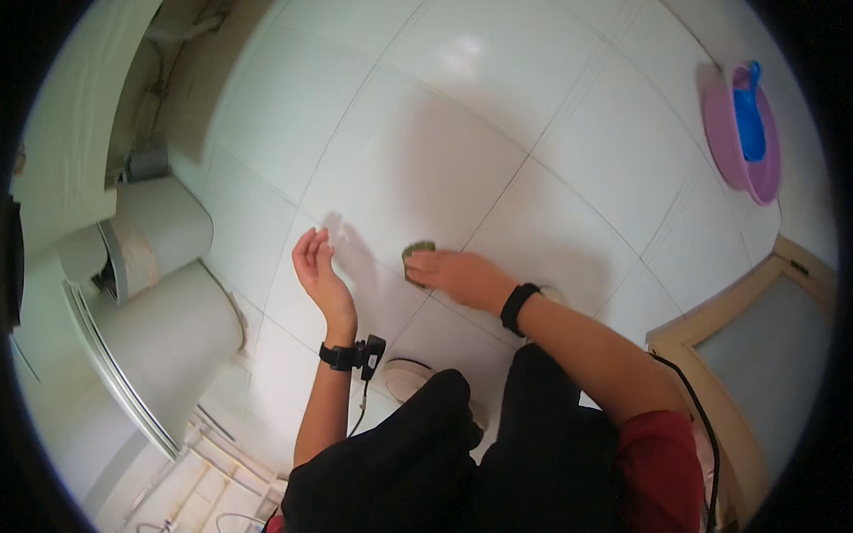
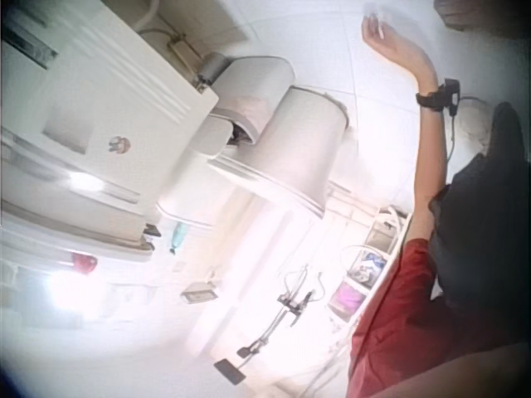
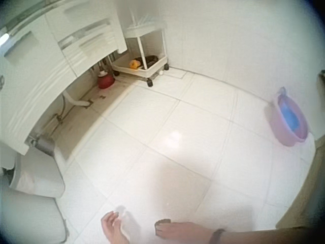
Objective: The person wipes a tiled floor with a cloth, rinses the cloth under a running faucet in a sink, and wipes different sections of the tiles.
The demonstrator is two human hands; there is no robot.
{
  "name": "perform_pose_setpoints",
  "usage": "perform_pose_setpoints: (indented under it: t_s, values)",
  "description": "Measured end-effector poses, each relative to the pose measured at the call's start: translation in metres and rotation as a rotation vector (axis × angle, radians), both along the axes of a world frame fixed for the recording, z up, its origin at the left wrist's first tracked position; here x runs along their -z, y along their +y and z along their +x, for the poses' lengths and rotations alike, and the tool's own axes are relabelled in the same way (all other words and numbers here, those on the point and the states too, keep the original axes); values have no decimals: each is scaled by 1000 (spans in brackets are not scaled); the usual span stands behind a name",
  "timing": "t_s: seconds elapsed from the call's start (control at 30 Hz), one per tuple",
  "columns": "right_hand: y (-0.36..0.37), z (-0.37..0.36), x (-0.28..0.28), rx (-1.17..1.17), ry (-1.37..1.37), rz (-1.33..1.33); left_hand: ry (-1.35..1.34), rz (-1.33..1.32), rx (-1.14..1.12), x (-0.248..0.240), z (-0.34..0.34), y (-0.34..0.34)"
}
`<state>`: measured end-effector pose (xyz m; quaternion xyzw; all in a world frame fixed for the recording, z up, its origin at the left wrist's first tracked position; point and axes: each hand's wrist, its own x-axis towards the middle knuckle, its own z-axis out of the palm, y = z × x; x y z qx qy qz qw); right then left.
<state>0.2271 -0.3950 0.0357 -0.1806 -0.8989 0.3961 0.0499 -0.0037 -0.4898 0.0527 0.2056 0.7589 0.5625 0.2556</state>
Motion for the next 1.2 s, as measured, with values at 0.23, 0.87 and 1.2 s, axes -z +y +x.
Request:
perform_pose_setpoints:
  t_s: [0.23, 0.87, 1.2]
  values:
    - [-57, 49, -14, -15, -22, 109, -142, -5, 80, -9, -2, 36]
    - [-83, 111, 5, 698, 20, 71, 88, -128, 101, -17, -20, -9]
    - [-41, -134, 124, 46, 310, 45, 126, -163, -208, 24, -68, -91]
